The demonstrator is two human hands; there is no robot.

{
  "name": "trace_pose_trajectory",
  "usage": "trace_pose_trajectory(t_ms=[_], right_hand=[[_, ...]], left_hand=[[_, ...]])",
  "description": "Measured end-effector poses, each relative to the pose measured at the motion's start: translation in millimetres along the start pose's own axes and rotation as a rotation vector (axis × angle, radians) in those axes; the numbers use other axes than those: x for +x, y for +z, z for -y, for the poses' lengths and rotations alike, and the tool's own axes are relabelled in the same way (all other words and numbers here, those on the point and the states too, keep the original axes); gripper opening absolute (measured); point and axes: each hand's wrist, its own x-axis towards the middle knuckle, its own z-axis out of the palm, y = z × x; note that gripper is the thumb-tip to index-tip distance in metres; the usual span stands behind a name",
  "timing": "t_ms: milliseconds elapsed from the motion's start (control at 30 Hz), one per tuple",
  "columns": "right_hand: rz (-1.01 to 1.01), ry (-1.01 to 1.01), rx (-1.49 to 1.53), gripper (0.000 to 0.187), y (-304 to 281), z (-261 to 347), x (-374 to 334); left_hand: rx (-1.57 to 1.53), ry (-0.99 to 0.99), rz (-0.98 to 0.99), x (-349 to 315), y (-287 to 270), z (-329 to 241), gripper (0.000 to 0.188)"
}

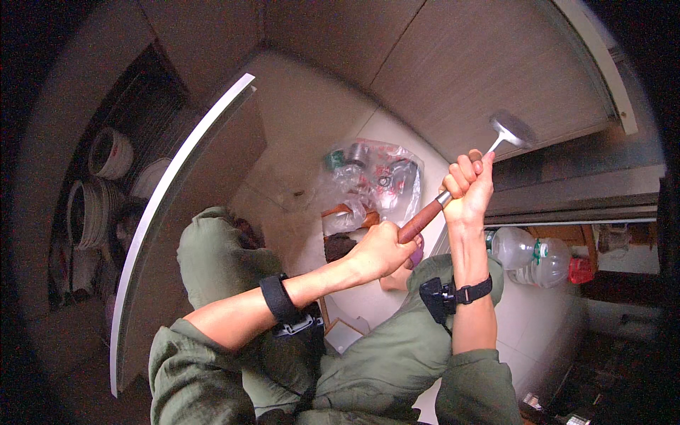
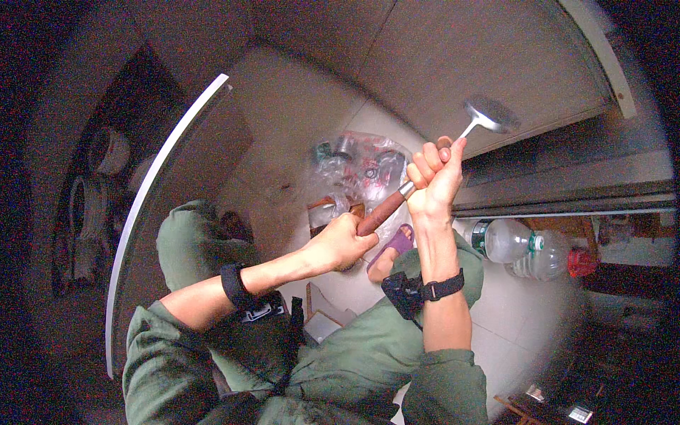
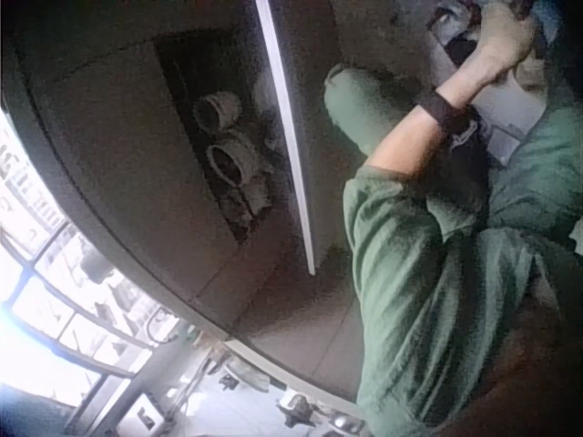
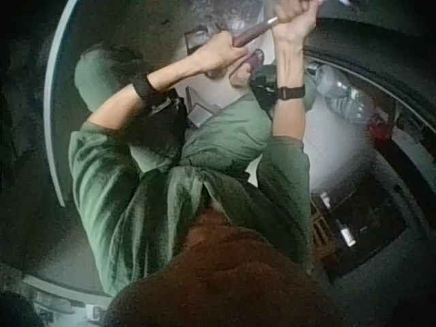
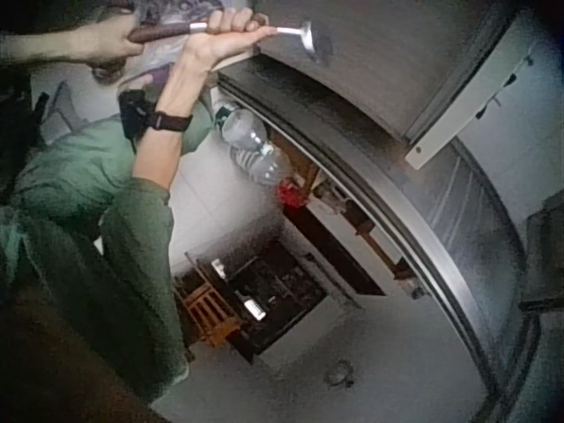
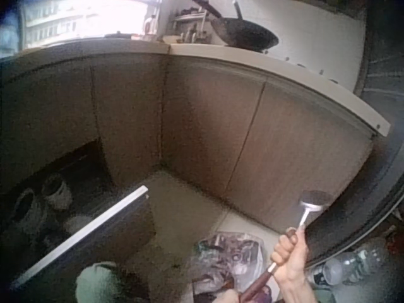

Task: The person unpacks a metal ladle from a plastic bag and wipes it with a paper towel. They then attach a wooden handle to the ladle's metal shaft and wipe the handle with a cloth. The person holds the assembled ladle to inspect it.

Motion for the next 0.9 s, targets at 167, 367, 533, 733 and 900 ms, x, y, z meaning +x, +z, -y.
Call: trace_pose_trajectory(t_ms=[167, 367, 533, 733, 900], right_hand=[[-0.141, -0.119, -0.072, 0.040, 7, -7, -1], [0.055, -0.059, -0.032, 0.035, 18, 0, -8], [0.105, -0.033, -0.059, 0.047, 28, 7, -12], [0.220, 0.017, -0.085, 0.052, 17, 12, -5], [0.037, 0.061, -0.183, 0.039, 10, 8, -6]], left_hand=[[0.291, 0.060, -0.169, 11, 1, 15, 0.028], [0.018, 0.008, -0.010, 19, 2, 18, 0.037], [-0.027, 0.007, 0.010, 19, 3, 9, 0.032], [0.146, 0.085, -0.134, 17, 2, 4, 0.028], [0.227, 0.142, -0.233, 18, 1, 10, 0.025]])
